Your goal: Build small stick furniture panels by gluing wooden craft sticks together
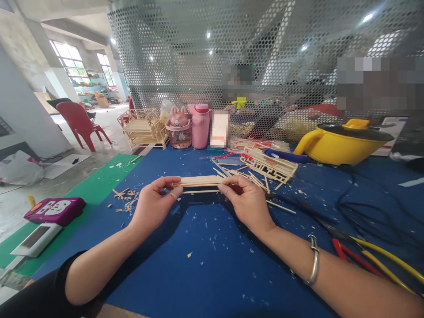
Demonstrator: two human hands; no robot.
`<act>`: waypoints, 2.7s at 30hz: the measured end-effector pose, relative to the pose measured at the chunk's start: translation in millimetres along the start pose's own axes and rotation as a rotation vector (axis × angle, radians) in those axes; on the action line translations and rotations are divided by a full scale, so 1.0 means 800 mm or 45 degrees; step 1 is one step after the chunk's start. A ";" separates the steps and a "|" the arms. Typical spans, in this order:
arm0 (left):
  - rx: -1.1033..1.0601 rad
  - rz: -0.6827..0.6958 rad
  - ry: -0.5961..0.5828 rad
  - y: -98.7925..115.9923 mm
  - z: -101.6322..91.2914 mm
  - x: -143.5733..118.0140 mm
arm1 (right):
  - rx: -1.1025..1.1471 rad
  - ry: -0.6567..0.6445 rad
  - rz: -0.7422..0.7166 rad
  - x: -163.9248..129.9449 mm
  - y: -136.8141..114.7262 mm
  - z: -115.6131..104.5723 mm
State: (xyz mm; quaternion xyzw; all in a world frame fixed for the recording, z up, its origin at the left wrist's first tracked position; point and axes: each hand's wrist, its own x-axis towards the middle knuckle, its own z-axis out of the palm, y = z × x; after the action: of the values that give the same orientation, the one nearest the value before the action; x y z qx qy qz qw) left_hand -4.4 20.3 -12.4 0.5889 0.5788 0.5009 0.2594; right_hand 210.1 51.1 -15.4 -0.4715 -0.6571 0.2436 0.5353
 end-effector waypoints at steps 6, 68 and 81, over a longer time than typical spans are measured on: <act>0.721 0.894 0.288 0.027 0.007 0.000 | 0.003 -0.003 0.004 -0.001 0.002 0.000; -0.845 -0.326 -0.693 0.058 0.067 -0.036 | -1.544 -0.570 0.422 -0.037 -0.025 -0.121; -0.847 -0.371 -0.737 0.057 0.062 -0.038 | -1.745 -0.528 0.651 -0.064 -0.035 -0.214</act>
State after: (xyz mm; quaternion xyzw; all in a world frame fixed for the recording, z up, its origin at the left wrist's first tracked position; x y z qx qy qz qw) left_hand 64.0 -3.7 1.0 0.5018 0.3672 0.4326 0.6529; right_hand 358.7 -38.2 36.3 -0.7807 -0.6189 -0.0187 -0.0849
